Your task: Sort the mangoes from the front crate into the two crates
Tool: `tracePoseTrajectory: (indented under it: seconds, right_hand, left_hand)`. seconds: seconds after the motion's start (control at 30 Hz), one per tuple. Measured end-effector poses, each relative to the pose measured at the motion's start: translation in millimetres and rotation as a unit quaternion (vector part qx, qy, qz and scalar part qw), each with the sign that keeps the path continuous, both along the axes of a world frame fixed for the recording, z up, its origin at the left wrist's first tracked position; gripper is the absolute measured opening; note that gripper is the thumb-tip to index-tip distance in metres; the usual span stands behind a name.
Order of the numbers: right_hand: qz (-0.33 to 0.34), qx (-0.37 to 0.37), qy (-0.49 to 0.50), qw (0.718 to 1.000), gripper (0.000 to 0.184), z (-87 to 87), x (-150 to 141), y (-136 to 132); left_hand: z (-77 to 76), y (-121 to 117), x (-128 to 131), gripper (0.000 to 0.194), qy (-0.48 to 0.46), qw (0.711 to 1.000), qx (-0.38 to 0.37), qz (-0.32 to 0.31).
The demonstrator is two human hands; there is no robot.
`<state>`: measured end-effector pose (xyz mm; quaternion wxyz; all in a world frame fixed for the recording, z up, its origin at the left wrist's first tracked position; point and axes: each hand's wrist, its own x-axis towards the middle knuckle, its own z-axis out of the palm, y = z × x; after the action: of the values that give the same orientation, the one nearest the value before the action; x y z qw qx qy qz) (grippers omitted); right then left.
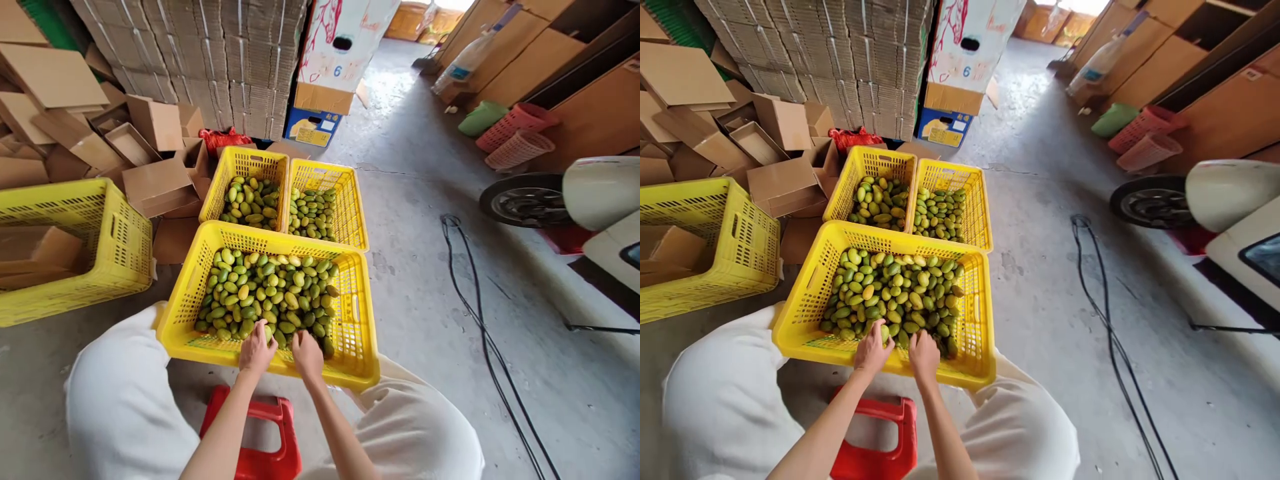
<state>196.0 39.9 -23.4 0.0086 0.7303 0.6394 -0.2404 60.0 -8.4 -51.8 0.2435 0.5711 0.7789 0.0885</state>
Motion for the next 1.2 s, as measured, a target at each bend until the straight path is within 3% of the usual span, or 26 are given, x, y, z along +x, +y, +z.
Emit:
tracePoseTrajectory:
  seconds: [0.1, 0.23, 0.37, 0.4, 0.47, 0.57, 0.63, 0.7, 0.77, 0.83, 0.9, 0.97, 1.07, 1.13, 1.2]
  right_hand:
    - [0.011, -0.031, -0.074, 0.997, 0.035, -12.8, 9, -38]
    - [0.112, 0.022, -0.066, 0.991, 0.03, -32.8, 9, -37]
    - [0.136, 0.088, -0.056, 0.985, 0.027, -52.4, 12, -38]
    - [0.131, 0.101, -0.056, 0.985, 0.027, -56.3, 12, -40]
    - [0.126, 0.124, -0.048, 0.983, 0.027, -62.0, 14, -43]
    - [0.124, 0.154, -0.03, 0.98, 0.028, -65.7, 17, -46]
    - [0.122, 0.173, -0.023, 0.977, 0.028, -66.5, 19, -46]
    - [0.119, 0.191, -0.019, 0.974, 0.029, -66.9, 20, -47]
    - [0.114, 0.202, -0.017, 0.973, 0.03, -66.7, 20, -48]
    - [0.111, 0.202, -0.016, 0.973, 0.031, -65.5, 19, -50]
    - [0.113, 0.186, -0.014, 0.976, 0.031, -63.1, 19, -51]
    - [0.119, 0.157, -0.012, 0.98, 0.031, -59.6, 19, -52]
    - [0.131, 0.131, -0.016, 0.982, 0.03, -54.5, 20, -53]
    - [0.144, 0.147, -0.01, 0.978, 0.03, -51.9, 21, -54]
    - [0.159, 0.182, 0.004, 0.97, 0.03, -49.5, 23, -55]
  left_hand:
    - [-1.5, 0, -2, 0.035, -0.014, 1.0, -0.008, -0.001]
    - [-0.1, 2, -7, 0.031, -0.076, 0.997, 0.015, 0.012]
    - [11.7, 32, -5, 0.025, -0.185, 0.972, 0.072, 0.125]
    - [16.0, 48, -1, 0.026, -0.22, 0.959, 0.102, 0.148]
    - [25.6, 95, 12, 0.028, -0.245, 0.952, 0.129, 0.133]
    - [41.8, 191, 37, 0.036, -0.279, 0.941, 0.164, 0.1]
    - [53.3, 257, 47, 0.057, -0.336, 0.918, 0.196, 0.073]
    - [62.5, 309, 44, 0.072, -0.377, 0.895, 0.236, 0.041]
    - [65.4, 335, 23, 0.065, -0.382, 0.877, 0.287, 0.051]
    - [59.2, 332, -13, 0.04, -0.366, 0.864, 0.334, 0.086]
    - [45.2, 308, -57, 0.018, -0.274, 0.894, 0.323, 0.144]
    - [27.7, 276, -100, 0.02, -0.106, 0.956, 0.201, 0.183]
    - [0.9, 243, -149, 0.015, -0.072, 0.976, 0.098, 0.181]
    - [-17.4, 240, -170, 0.017, -0.065, 0.983, 0.034, 0.168]
    - [-36.7, 248, -183, 0.03, -0.054, 0.985, -0.014, 0.163]
